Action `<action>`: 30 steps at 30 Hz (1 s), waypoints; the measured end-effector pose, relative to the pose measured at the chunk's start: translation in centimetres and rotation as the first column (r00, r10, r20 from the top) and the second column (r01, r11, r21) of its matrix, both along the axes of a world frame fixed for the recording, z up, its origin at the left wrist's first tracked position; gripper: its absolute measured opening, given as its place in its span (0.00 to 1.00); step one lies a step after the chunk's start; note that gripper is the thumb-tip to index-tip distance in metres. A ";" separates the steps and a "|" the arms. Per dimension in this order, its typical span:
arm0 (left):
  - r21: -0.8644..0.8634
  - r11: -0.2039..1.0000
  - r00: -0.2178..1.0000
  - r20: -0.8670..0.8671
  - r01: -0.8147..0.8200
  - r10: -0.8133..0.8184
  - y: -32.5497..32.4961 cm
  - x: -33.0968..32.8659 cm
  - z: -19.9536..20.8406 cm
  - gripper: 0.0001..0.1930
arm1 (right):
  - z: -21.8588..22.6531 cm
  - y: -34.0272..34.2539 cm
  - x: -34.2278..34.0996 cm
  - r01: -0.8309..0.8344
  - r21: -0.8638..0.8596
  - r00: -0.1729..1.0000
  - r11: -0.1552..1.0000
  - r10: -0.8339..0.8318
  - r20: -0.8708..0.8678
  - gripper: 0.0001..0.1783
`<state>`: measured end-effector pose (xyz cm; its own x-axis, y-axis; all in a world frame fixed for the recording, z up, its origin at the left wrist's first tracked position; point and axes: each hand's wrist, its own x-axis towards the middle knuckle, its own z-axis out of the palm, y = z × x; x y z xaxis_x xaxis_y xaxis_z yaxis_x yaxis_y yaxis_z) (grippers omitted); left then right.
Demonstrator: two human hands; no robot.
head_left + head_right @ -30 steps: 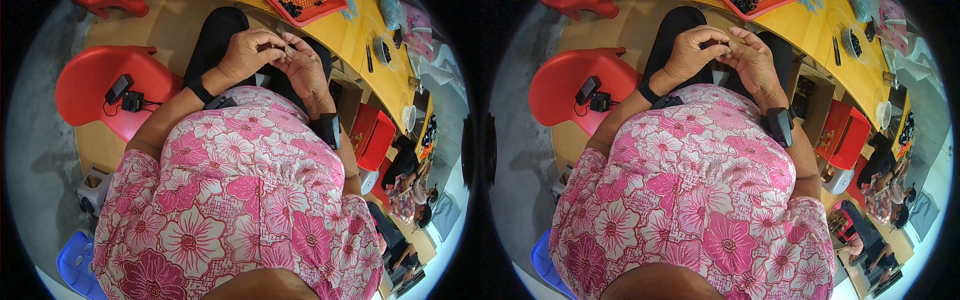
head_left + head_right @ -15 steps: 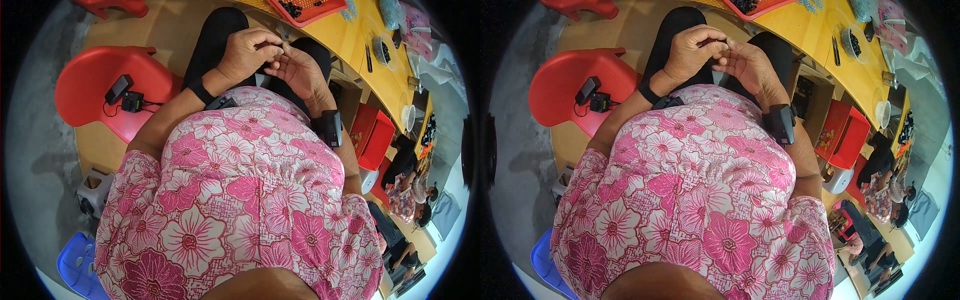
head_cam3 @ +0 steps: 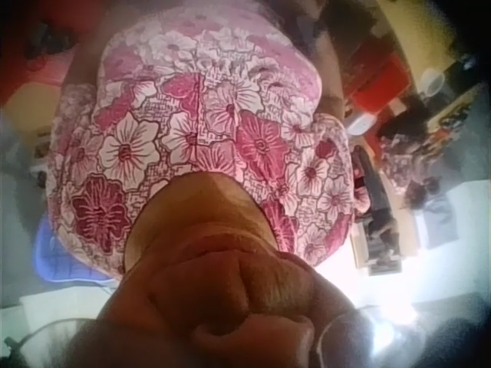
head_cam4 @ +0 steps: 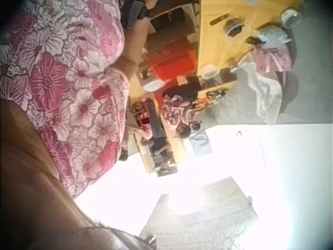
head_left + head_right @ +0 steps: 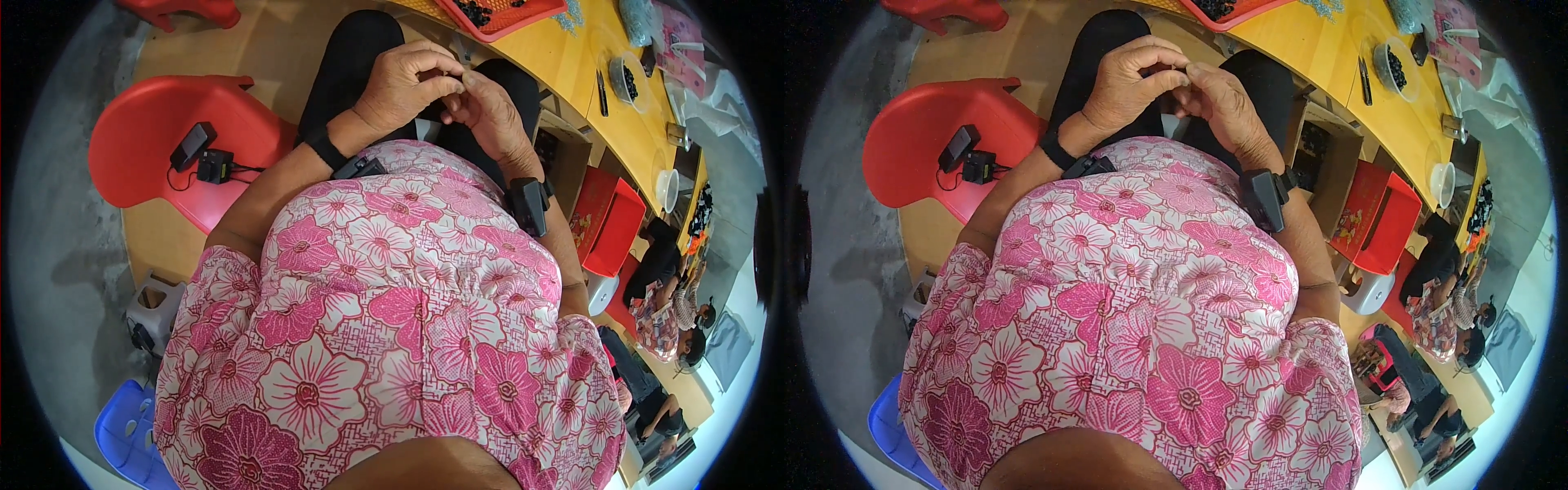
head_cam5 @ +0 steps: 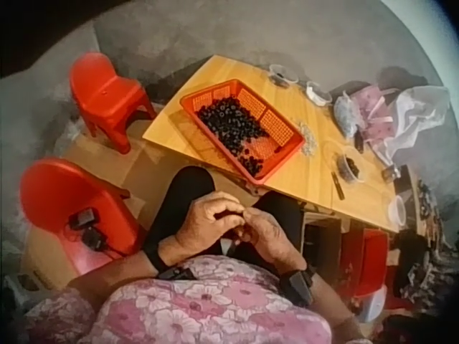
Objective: The person assembles small black plastic components by hand.
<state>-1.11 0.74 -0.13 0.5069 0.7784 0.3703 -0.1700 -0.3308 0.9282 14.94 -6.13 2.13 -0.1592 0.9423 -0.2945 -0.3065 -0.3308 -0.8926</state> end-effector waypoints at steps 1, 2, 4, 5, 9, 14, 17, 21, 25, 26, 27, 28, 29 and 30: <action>-0.031 0.999 0.999 -0.022 0.031 -0.032 0.0 0.0 -0.2 0.08 | -0.2 -0.1 0.1 -0.001 0.013 1.000 1.000 0.001 0.019 0.23; -0.031 0.999 0.999 -0.022 0.034 -0.035 0.0 0.0 -0.2 0.08 | -0.4 -0.2 0.2 0.002 0.013 1.000 1.000 -0.002 0.019 0.23; 0.003 0.999 0.995 -0.087 0.046 -0.046 -0.2 0.1 -0.1 0.11 | -0.6 -0.5 0.2 0.076 -0.119 0.986 0.990 -0.092 -0.137 0.22; 0.003 0.999 0.995 -0.088 0.048 -0.047 -0.2 0.2 -0.2 0.11 | -0.7 -0.6 0.1 0.077 -0.119 0.986 0.990 -0.094 -0.139 0.22; -0.045 0.998 0.997 -0.057 0.039 -0.042 -0.3 0.7 -0.8 0.13 | -1.3 -0.7 0.3 0.110 -0.228 0.932 0.967 -0.180 -0.315 0.21; 0.026 1.000 0.991 -0.134 0.007 -0.004 -0.4 0.6 -0.5 0.12 | -1.2 -0.8 0.2 0.028 -0.220 0.892 0.975 -0.124 -0.435 0.19; 0.015 0.999 0.980 -0.196 -0.029 0.032 -0.4 0.7 -0.7 0.10 | -1.8 -0.9 0.3 0.042 -0.261 0.875 0.964 -0.162 -0.457 0.17; 0.016 0.999 0.973 -0.230 -0.027 0.030 -0.3 0.6 -0.6 0.09 | -1.8 -0.9 0.5 0.027 -0.235 0.894 0.972 -0.129 -0.429 0.17; 0.024 1.000 0.975 -0.224 0.008 -0.002 -0.1 0.5 -1.1 0.08 | -1.7 -1.0 0.6 0.015 -0.175 0.952 0.984 -0.068 -0.297 0.18; 0.024 1.000 0.975 -0.224 0.008 -0.003 0.0 0.5 -1.2 0.08 | -1.7 -1.0 0.6 0.016 -0.175 0.952 0.984 -0.068 -0.298 0.18; 0.037 0.999 0.970 -0.244 0.015 -0.006 0.0 0.4 -1.2 0.09 | -1.6 -1.0 0.6 0.016 -0.153 0.963 0.988 -0.056 -0.264 0.19; 0.049 0.999 0.965 -0.263 0.022 -0.009 0.0 0.4 -1.2 0.09 | -1.5 -1.0 0.6 0.015 -0.132 0.972 0.991 -0.045 -0.230 0.19; 0.049 0.999 0.964 -0.264 0.023 -0.009 0.0 0.4 -1.0 0.09 | -1.5 -1.0 0.7 0.016 -0.131 0.972 0.991 -0.046 -0.231 0.19; 0.055 0.998 0.962 -0.273 0.026 -0.010 0.0 0.4 -0.8 0.09 | -1.4 -0.9 0.8 0.006 -0.118 0.978 0.993 -0.030 -0.207 0.20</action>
